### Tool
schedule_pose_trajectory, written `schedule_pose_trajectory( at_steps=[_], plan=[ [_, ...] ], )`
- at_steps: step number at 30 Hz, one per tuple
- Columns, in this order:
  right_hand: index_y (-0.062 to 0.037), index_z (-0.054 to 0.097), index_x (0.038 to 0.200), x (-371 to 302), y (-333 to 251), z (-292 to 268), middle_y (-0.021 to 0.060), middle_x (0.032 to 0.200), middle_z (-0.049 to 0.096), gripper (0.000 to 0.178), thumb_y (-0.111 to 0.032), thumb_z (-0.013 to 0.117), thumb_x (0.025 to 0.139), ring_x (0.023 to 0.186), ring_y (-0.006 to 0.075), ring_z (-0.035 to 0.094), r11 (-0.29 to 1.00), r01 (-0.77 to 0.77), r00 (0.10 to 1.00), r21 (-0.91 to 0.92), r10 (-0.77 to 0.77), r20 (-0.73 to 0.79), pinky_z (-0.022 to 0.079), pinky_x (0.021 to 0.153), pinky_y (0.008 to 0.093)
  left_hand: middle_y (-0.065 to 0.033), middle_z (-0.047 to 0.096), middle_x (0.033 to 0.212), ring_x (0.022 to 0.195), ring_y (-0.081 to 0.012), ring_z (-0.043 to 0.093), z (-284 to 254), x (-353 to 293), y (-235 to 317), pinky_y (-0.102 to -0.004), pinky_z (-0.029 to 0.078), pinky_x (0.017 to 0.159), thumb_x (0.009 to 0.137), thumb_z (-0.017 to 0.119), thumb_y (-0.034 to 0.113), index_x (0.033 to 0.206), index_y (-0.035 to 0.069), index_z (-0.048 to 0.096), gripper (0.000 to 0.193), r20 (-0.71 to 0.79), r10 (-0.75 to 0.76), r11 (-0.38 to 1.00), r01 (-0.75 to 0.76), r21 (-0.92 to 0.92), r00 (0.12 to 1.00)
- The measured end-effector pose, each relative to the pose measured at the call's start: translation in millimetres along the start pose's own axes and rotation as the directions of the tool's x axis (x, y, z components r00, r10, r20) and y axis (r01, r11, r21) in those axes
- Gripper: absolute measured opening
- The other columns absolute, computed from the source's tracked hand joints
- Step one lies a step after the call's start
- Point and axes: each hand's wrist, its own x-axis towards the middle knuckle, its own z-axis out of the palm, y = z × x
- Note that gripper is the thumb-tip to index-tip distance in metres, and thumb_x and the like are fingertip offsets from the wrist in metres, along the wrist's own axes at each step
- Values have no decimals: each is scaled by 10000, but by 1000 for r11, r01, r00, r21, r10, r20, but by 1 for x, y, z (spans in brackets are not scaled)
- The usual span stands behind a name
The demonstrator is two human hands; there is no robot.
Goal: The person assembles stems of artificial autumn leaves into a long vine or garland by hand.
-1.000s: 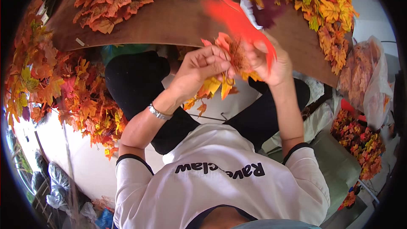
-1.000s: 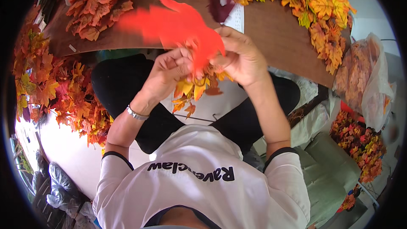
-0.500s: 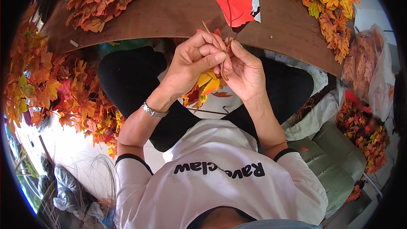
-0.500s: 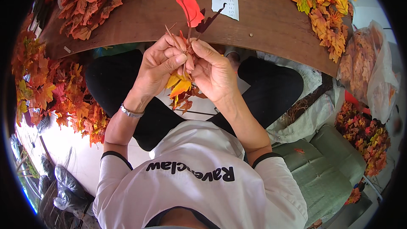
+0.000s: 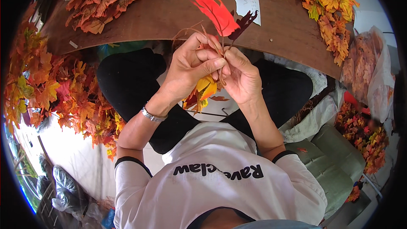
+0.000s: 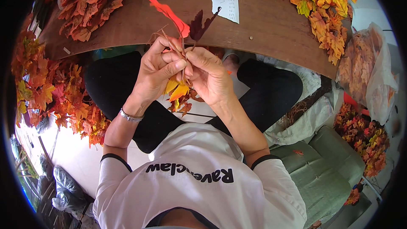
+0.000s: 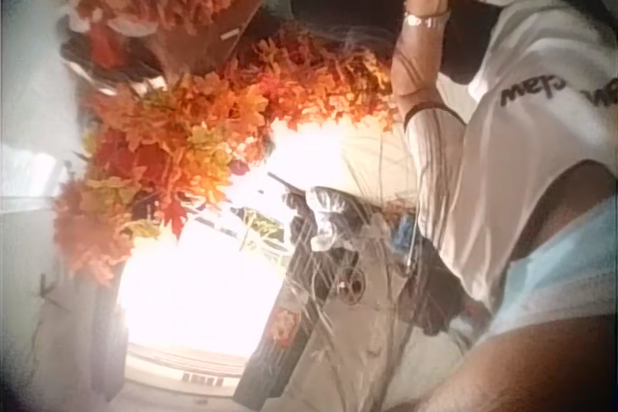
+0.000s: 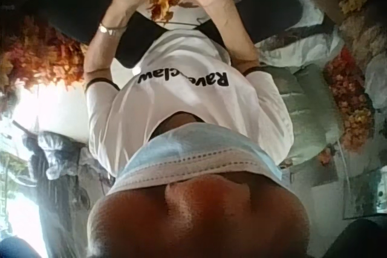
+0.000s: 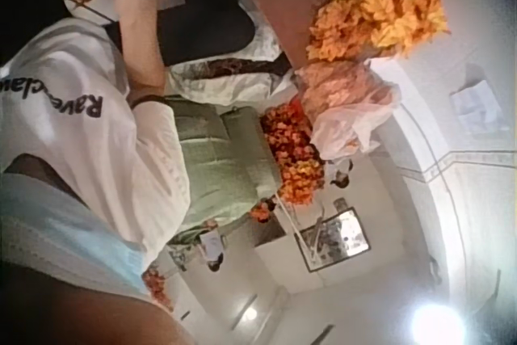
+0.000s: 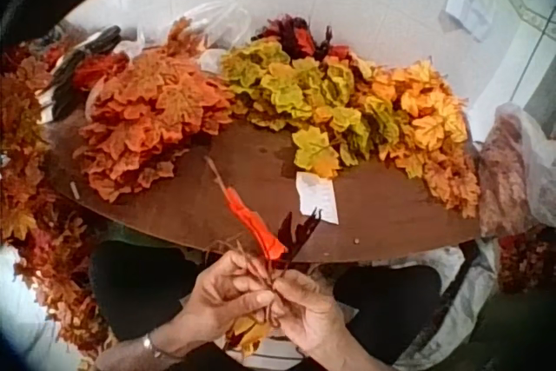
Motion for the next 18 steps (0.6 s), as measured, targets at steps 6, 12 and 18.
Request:
schedule_pose_trajectory(
  at_steps=[6,12,18],
  plan=[
    [12,557,857,4,0,-4,83,675,551,130,-116,541,845,661,206,550,1000,0,999,12,-1,42,459,661,327,-83,611,743,646,-86,560,-3,0,-2,-194,441,586,843,548,19,988,22,417,195,-40,-7,999,5,-50,999],
    [9,554,879,3,2,-21,88,701,553,117,-101,540,842,675,202,539,997,-47,992,-63,54,112,455,693,329,-75,612,731,644,-75,562,-2,-2,4,-183,440,547,840,560,32,974,8,453,173,-30,-29,999,29,25,999],
    [-17,549,930,4,16,-9,65,934,554,157,-135,564,828,940,183,518,999,-20,999,42,19,29,400,839,330,-79,599,867,622,-70,555,-8,4,13,-173,440,507,841,555,33,922,-22,541,99,-131,79,947,-33,318,988]
  ],
)
